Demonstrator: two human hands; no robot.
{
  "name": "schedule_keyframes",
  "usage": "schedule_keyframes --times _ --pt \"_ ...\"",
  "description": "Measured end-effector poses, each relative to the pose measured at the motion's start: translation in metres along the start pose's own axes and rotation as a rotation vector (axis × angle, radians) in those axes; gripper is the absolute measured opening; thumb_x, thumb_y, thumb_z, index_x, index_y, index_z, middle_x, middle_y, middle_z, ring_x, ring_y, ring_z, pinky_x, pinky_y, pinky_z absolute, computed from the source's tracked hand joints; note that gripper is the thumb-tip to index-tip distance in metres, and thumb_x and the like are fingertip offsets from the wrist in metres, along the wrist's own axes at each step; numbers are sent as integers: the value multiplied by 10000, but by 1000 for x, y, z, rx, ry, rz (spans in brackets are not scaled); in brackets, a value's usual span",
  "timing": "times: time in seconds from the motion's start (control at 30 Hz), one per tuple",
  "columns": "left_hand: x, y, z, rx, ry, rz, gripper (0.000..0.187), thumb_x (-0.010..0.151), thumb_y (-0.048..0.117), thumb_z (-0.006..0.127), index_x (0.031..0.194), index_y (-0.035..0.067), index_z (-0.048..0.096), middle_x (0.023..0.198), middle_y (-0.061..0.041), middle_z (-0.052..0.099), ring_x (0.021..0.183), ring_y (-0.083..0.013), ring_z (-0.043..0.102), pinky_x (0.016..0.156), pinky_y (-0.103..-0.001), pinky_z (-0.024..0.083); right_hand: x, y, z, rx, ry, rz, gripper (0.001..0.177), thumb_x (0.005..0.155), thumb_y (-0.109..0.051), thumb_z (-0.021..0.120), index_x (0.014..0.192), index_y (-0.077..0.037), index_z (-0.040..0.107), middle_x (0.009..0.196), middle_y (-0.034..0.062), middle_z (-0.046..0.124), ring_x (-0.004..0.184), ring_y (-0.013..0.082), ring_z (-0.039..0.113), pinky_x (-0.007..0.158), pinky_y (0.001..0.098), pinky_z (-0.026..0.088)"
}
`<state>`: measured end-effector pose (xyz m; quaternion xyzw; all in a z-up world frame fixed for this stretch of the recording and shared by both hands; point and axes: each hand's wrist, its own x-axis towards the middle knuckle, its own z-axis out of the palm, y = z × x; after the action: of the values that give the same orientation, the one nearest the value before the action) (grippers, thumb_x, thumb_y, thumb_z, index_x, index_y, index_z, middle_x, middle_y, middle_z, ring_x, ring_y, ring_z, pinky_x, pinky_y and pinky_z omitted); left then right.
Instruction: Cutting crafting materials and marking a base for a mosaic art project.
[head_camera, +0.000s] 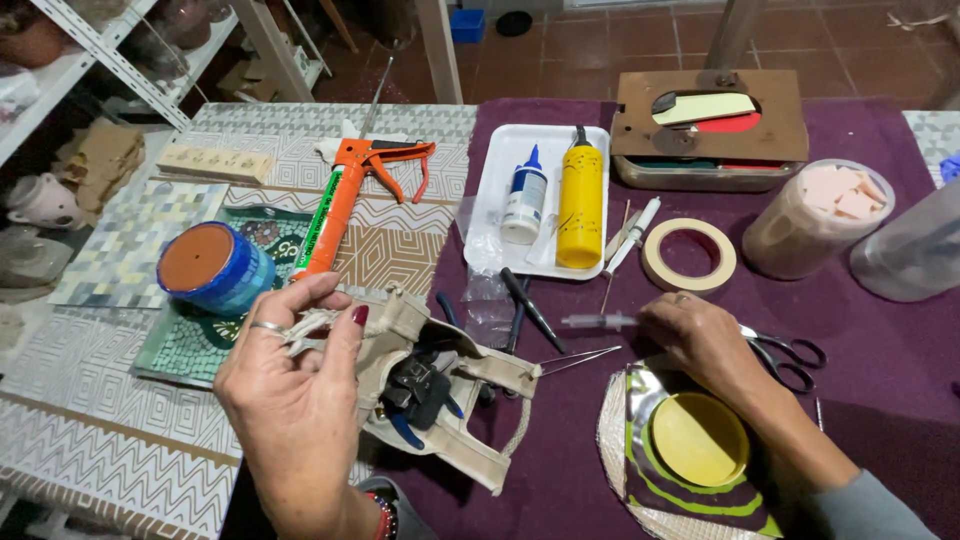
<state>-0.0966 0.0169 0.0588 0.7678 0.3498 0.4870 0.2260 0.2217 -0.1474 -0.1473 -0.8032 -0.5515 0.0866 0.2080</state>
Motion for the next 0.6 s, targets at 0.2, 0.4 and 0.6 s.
schedule_keyframes --times 0.2,0.4,0.6 --pt "0 6 7 15 -22 16 279 802 -85 725 1072 -22 697 911 -48 688 579 -84 485 457 -203 357 -14 -96 -25 321 434 -219 332 807 -26 757 1119 -138 772 946 16 768 549 76 511 478 220 427" --pt "0 7 7 60 -26 57 275 798 -71 744 1063 -11 699 877 -38 699 594 -90 530 454 -207 408 -1 -187 -3 18 237 -460 403 899 -30 588 1295 -60 655 962 26 670 731 148 536 558 260 557" --pt "-1 5 4 31 -29 34 281 806 -65 750 1074 9 713 859 -19 707 535 -69 459 422 -202 355 30 -236 12 91 232 -446 267 849 -66 561 1090 29 629 1108 161 625 887 314 577 654 414 546"
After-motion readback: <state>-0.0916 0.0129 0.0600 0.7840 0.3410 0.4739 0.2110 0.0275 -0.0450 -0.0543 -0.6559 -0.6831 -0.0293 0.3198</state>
